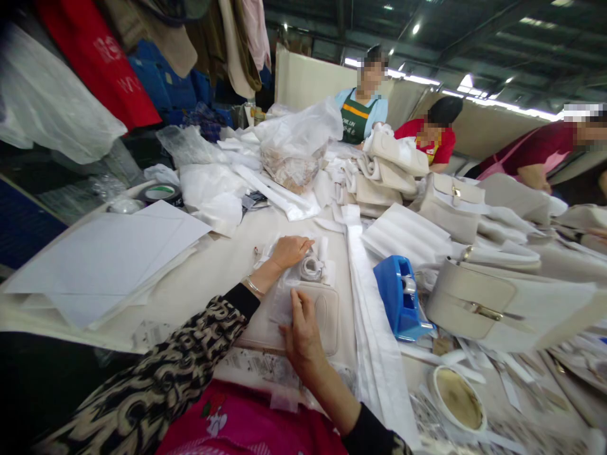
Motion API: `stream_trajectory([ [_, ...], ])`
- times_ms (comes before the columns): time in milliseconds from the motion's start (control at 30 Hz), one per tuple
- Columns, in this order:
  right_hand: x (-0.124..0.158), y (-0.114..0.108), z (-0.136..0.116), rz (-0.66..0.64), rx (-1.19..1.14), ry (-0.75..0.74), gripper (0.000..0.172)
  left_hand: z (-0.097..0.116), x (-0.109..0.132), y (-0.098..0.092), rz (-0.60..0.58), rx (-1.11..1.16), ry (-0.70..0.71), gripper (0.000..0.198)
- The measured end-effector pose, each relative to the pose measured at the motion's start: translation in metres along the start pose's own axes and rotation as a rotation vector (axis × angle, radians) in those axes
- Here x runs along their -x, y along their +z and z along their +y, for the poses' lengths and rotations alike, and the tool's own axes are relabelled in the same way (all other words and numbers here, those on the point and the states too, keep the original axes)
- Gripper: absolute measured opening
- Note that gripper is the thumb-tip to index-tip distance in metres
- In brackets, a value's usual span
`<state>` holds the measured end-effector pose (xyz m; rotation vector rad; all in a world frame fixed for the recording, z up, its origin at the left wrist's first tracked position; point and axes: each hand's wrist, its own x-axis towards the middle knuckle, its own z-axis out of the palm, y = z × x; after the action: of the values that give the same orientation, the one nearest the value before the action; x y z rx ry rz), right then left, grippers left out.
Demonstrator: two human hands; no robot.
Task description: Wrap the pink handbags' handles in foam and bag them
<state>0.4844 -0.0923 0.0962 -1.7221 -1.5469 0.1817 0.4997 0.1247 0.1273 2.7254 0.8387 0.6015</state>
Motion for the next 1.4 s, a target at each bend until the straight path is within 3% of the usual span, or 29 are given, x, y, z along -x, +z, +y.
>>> stream_trajectory([
  [100, -0.012, 0.004, -0.007, -0.027, 0.07, 0.108, 0.071, 0.003, 0.0, 0.0, -0.012, -0.046, 0.019, 0.046],
  [167, -0.016, 0.003, -0.013, -0.087, 0.124, 0.135, 0.049, 0.003, 0.0, -0.001, -0.016, -0.069, 0.026, 0.045],
  [267, -0.012, 0.001, -0.022, -0.081, 0.245, 0.014, 0.016, 0.003, 0.0, -0.002, -0.018, -0.088, 0.032, 0.045],
  [333, -0.004, -0.002, -0.026, -0.05, 0.302, -0.098, 0.012, 0.003, 0.0, -0.001, -0.022, -0.092, 0.035, 0.045],
  [467, 0.009, -0.011, -0.031, -0.061, 0.037, -0.157, 0.037, 0.002, -0.001, 0.001, -0.034, -0.091, 0.039, 0.045],
  [567, 0.004, -0.022, -0.025, 0.1, -0.189, -0.072, 0.046, 0.002, -0.002, 0.002, -0.039, -0.082, 0.051, 0.045],
  [633, -0.006, -0.028, -0.015, 0.177, -0.215, -0.035, 0.046, 0.002, -0.002, 0.002, -0.04, -0.074, 0.06, 0.045],
  [700, -0.015, -0.029, -0.003, 0.151, -0.128, -0.092, 0.048, 0.001, -0.002, 0.001, -0.04, -0.063, 0.065, 0.045],
  [800, -0.022, -0.024, 0.014, 0.016, 0.172, -0.251, 0.052, 0.001, -0.003, 0.002, -0.029, -0.036, 0.069, 0.043],
  [900, -0.02, -0.013, 0.021, -0.087, 0.4, -0.319, 0.054, 0.0, -0.003, 0.005, -0.004, 0.011, 0.066, 0.041],
  [1067, -0.018, -0.005, 0.021, -0.155, 0.514, -0.327, 0.052, -0.005, -0.006, 0.009, 0.052, 0.141, 0.055, 0.036],
  [1200, -0.018, -0.006, 0.022, -0.162, 0.517, -0.305, 0.052, -0.005, -0.007, -0.007, 0.116, 0.307, 0.089, 0.032],
  [1300, -0.016, -0.006, 0.023, -0.144, 0.504, -0.297, 0.052, 0.0, 0.014, -0.027, 0.159, 0.427, 0.143, 0.03],
  [1400, -0.013, -0.006, 0.024, -0.139, 0.487, -0.288, 0.053, 0.001, 0.06, -0.039, 0.14, 0.519, 0.24, 0.021],
])
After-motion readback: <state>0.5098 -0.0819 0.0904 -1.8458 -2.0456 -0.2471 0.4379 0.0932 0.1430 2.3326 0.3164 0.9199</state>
